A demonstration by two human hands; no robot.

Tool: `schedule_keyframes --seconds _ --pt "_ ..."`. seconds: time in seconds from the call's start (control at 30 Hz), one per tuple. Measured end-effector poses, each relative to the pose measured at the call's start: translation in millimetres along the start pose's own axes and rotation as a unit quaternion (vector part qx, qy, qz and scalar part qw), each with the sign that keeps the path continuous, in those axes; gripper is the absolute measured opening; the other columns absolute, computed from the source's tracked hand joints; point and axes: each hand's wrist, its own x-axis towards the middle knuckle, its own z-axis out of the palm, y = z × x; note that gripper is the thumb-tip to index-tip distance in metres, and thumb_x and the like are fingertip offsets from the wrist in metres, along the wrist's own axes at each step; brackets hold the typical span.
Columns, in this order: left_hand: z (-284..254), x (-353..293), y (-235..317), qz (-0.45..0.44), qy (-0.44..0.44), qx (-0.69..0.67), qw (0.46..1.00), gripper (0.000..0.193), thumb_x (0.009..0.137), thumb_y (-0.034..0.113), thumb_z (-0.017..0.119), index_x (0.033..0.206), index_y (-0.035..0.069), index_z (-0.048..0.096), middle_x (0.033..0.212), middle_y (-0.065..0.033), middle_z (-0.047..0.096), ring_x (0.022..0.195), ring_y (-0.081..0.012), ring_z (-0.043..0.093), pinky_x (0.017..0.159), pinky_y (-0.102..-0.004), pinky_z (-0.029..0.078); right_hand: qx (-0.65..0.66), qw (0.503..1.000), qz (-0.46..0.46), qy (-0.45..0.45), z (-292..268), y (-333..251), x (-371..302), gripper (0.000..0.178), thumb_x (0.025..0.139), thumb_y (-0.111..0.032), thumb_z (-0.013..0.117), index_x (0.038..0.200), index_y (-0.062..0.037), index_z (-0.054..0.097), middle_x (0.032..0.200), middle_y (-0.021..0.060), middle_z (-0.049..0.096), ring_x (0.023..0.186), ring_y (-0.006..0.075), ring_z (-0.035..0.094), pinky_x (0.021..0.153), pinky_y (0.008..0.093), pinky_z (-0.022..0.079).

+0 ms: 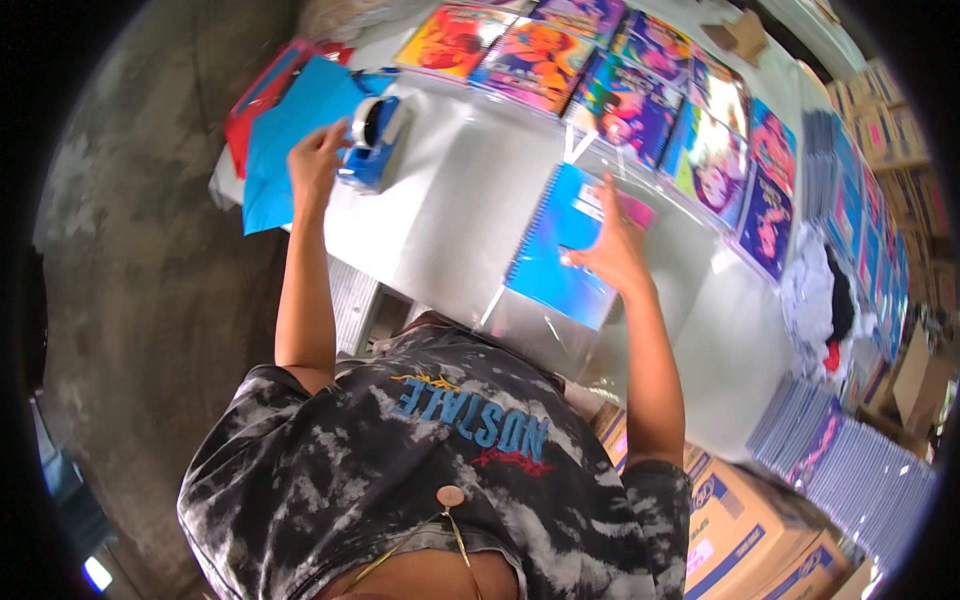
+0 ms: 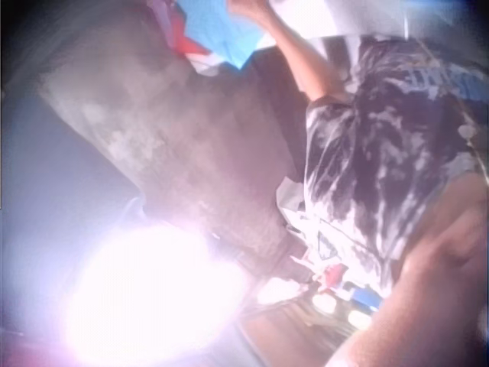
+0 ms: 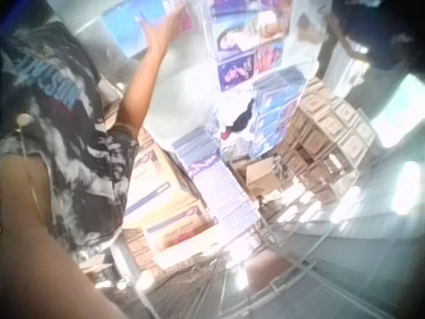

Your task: The person repeatedly picks up stacks of spiral-bound notebooks, places them into clear plastic bags, and seals the bags using a handheld tape dispenser. The packaged notebooks are then stacked on the table.

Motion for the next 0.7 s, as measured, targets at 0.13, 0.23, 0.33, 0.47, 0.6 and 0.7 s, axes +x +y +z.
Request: schedule_keyframes --seconds 0.13,0.23,0.33,0.47,0.6,0.7 --pt "120 -64 107 0.024 -0.484 -0.023 0.874 0.032 0.084 0.035 0.060 0.080 0.004 0.070 0.061 -0.0017 0.060 0.052 -0.0053 0.048 0.044 -0.0212 0.036 -0.004 1.000 0.015 -0.013 -2 -7 0 0.134 0.041 -0.023 0.087 0.144 -0.0092 0.002 0.133 0.0140 0.045 0.124 0.0297 0.042 0.102 0.0401 0.032" --pt "191 -75 91 0.176 -0.458 0.305 0.816 0.054 0.073 0.057 0.064 0.076 0.004 0.069 0.069 -0.0080 0.066 0.069 -0.0194 0.065 0.061 -0.0352 0.049 -0.023 1.000 -0.003 -0.020 1 -8 8 0.135 0.040 -0.027 0.087 0.144 -0.0094 0.002 0.135 0.0113 0.044 0.123 0.0287 0.043 0.101 0.0425 0.030" --pt "198 -64 111 0.251 -0.448 0.498 0.699 0.063 0.067 0.064 0.065 0.090 0.006 0.067 0.086 -0.0101 0.067 0.082 -0.0231 0.065 0.072 -0.0367 0.049 -0.016 1.000 -0.001 -0.017 -4 2 3 0.136 0.042 -0.031 0.087 0.144 -0.0096 -0.001 0.137 0.0188 0.040 0.128 0.0331 0.035 0.105 0.0442 0.022" --pt "179 -15 23 0.219 -0.493 0.384 0.749 0.084 0.069 0.071 0.057 0.120 0.005 0.055 0.121 -0.0163 0.054 0.114 -0.0321 0.049 0.094 -0.0404 0.039 -0.065 0.970 0.159 0.173 29 49 -11 0.122 0.061 -0.051 0.075 0.143 -0.0021 -0.002 0.142 0.0297 0.022 0.136 0.0375 0.016 0.109 0.0467 0.007" --pt "178 -105 7 0.054 -0.452 0.075 0.887 0.091 0.082 0.064 0.044 0.140 -0.002 0.021 0.143 -0.0240 0.021 0.135 -0.0343 0.018 0.110 -0.0387 0.014 0.335 0.922 0.096 0.171 21 46 -27 0.094 0.078 -0.048 0.064 0.137 0.0037 0.012 0.136 0.0235 0.031 0.127 0.0322 0.030 0.105 0.0420 0.019" --pt "154 -134 54 0.015 -0.435 -0.216 0.874 0.079 0.091 0.050 0.042 0.142 -0.001 0.011 0.148 -0.0202 0.013 0.138 -0.0286 0.010 0.111 -0.0367 0.010 0.486 0.836 -0.016 0.252 9 24 -44 0.071 0.081 -0.030 0.066 0.129 0.0005 0.024 0.119 0.0131 0.041 0.111 0.0205 0.042 0.096 0.0338 0.034"
